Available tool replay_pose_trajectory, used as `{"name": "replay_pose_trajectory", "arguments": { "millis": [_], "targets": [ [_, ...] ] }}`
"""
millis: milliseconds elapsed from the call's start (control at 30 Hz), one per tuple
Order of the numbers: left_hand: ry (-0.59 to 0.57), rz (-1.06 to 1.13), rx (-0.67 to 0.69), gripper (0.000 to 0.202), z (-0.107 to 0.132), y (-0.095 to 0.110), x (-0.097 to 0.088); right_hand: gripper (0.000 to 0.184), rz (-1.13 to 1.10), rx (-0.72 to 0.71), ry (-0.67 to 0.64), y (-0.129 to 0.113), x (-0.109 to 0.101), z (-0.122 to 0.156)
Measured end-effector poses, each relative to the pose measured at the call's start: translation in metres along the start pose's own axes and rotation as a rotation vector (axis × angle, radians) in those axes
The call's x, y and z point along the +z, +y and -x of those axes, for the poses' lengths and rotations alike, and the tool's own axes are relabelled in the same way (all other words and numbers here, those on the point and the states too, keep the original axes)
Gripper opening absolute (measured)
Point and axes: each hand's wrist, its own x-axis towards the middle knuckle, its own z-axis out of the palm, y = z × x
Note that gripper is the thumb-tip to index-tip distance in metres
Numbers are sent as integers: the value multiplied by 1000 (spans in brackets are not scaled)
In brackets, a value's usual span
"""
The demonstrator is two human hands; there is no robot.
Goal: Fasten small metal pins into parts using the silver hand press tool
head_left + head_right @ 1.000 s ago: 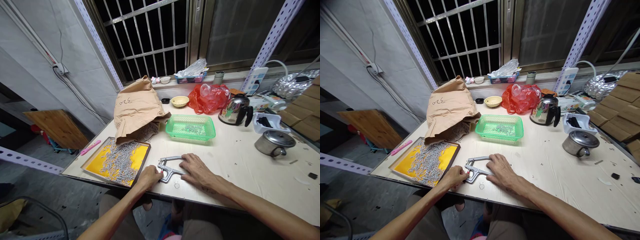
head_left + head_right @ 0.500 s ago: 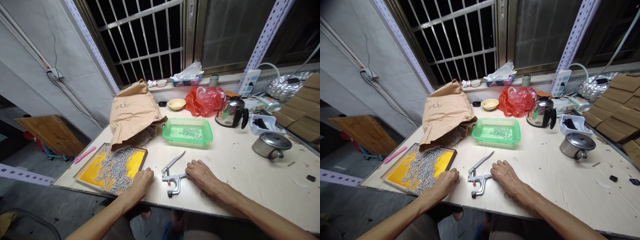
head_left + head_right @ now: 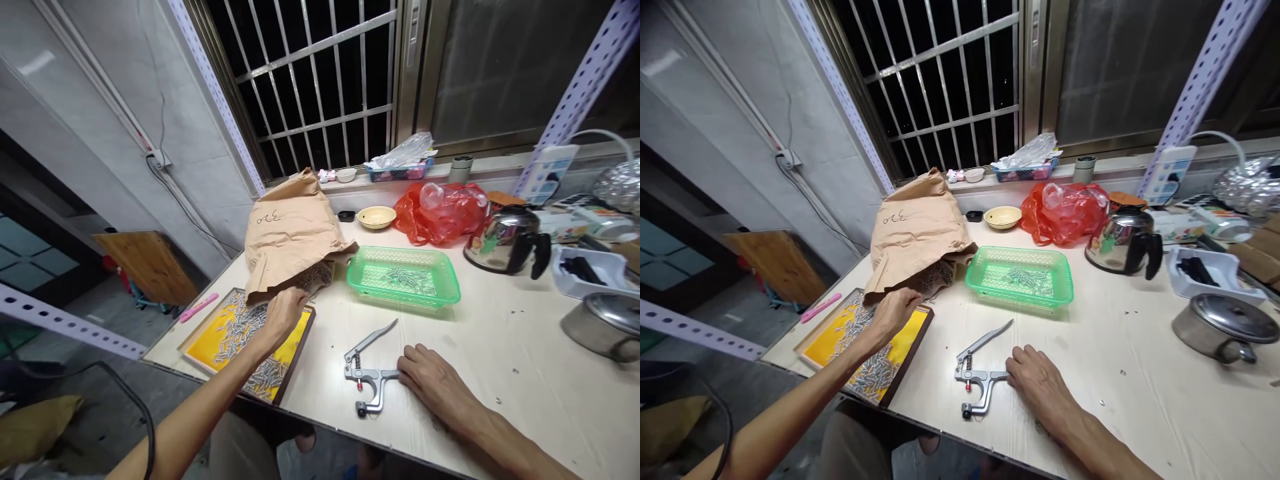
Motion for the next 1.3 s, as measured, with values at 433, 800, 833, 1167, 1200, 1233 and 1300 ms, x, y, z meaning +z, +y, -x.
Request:
{"name": "replay_pose_trajectory", "arguments": {
  "millis": [433,800,833,1167,1200,1233,1300],
  "targets": [
    [-132,13,27,24,1,-54,68,19,-8,-23,13,-1,14,4],
    [113,200,61,21,3,-61,103,20,-56,-22,64,3,25,5],
    [114,178,64,21,2,-59,104,20,-57,-20,65,3,25,5],
    [38,320,82,19,11,-63,99,22,-98,-4,35,2,23,9],
    [17,306,101,19,13,-63,99,23,-100,-3,30,2,23,9],
    [2,288,111,19,13,-61,98,23,-101,-3,26,2,23,9],
    [2,254,99,20,13,-56,97,24,-100,-4,22,2,23,9]
  ]
}}
